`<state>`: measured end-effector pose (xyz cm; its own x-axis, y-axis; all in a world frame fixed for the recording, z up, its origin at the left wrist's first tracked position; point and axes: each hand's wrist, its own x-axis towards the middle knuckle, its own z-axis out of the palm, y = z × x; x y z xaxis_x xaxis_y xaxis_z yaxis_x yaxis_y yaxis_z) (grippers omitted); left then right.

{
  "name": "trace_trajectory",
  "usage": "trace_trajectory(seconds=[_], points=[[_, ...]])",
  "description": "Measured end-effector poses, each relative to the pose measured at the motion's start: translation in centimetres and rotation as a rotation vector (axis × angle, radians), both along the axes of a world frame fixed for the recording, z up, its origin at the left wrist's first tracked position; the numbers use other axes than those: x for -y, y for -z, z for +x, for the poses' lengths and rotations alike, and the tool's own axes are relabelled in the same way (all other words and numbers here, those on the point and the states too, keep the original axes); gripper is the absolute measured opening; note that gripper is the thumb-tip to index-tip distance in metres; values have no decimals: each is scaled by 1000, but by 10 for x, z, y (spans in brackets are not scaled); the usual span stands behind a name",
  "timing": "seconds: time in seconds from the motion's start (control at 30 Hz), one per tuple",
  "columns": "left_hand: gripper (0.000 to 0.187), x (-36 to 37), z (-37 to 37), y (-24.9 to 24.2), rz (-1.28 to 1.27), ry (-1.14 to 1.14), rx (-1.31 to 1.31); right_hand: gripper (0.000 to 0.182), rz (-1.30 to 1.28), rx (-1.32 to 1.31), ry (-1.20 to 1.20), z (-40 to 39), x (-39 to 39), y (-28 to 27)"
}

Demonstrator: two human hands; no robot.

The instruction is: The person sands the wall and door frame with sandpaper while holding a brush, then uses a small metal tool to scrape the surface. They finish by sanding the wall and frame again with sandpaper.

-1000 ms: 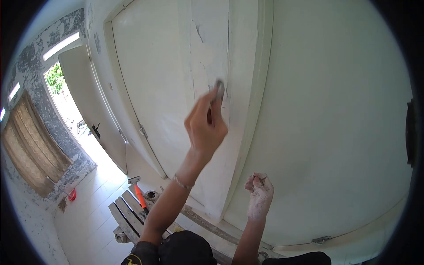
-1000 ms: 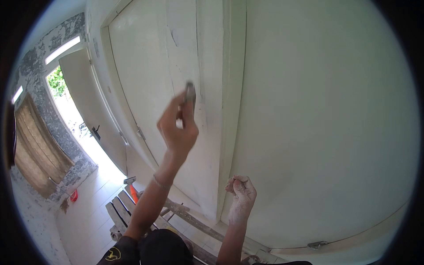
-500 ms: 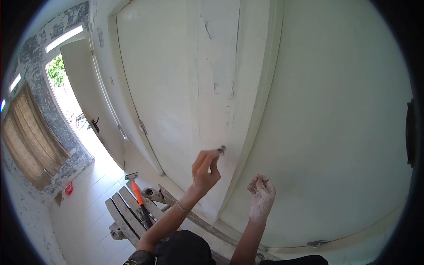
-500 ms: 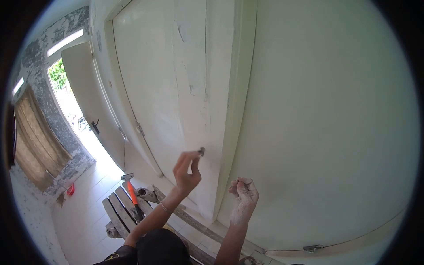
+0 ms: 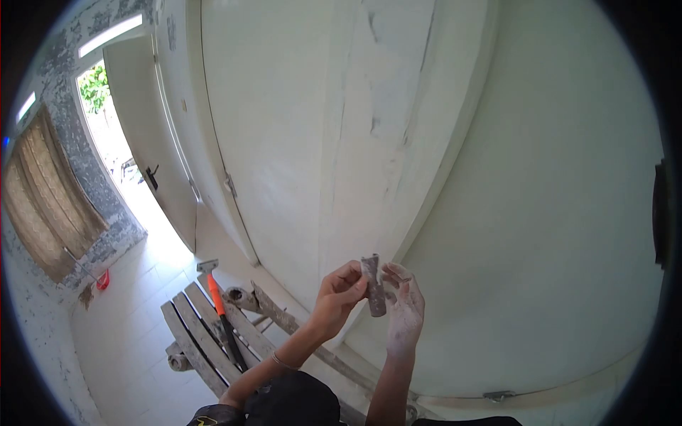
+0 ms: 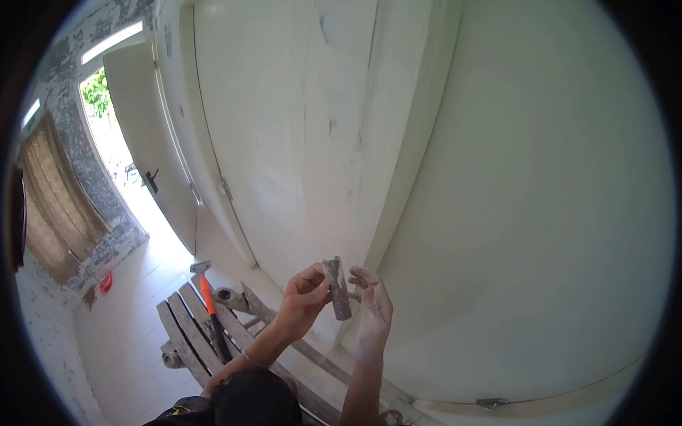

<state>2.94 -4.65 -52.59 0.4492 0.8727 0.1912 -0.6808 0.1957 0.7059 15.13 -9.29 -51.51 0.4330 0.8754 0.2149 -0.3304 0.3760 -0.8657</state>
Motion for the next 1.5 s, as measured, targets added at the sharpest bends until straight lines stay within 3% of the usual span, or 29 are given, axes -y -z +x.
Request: trace_trajectory(seconds=[0.13,0.23,0.33,0.4,0.43,0.5,0.6,0.73,0.8,0.93,1.0,1.03,1.1,1.13,1.2,1.37,1.43,1.5], points=[[6,0,-21,32,-9,-90,-37,32,-38,141,72,-2,7,23],[6,0,-35,52,22,-201,-121,22,-141,273,-63,-10,15,18],[5,7,-47,66,28,-258,-175,17,-86,484,-215,-26,10,22],[3,7,-56,74,-40,-312,-171,30,-134,191,-113,-46,9,20],[4,1,-61,78,-87,-373,-167,30,-131,195,-121,-42,6,22],[5,-2,-70,89,-109,-381,-187,48,-234,98,-43,-29,4,35],[5,5,-76,98,-162,-306,-166,54,-216,136,-155,-34,8,59],[6,10,-75,108,-182,-241,-122,57,-336,305,-205,-61,7,48],[6,16,-77,111,-188,-222,-132,62,-123,515,-95,-71,4,41],[8,24,-82,103,-253,-145,-52,66,-206,253,-47,-52,-1,64],[14,30,-85,110,-248,-71,17,54,-339,102,-408,-44,0,66],[14,34,-87,113,-242,-59,24,54,-335,110,-395,-43,2,68],[21,35,-88,111,-170,-97,-217,37,-500,177,-655,-43,6,73],[27,34,-90,114,-129,-117,-243,37,-482,198,-624,-46,8,74],[26,36,-87,105,-120,-173,-238,11,-431,269,-343,-58,11,78],[26,27,-67,91,-44,-292,-235,10,-277,263,-159,-62,14,48],[21,23,-50,75,37,-411,-162,10,-13,372,-81,-39,11,25],[19,17,-49,62,45,-424,-149,17,241,911,234,-5,-1,-45]])
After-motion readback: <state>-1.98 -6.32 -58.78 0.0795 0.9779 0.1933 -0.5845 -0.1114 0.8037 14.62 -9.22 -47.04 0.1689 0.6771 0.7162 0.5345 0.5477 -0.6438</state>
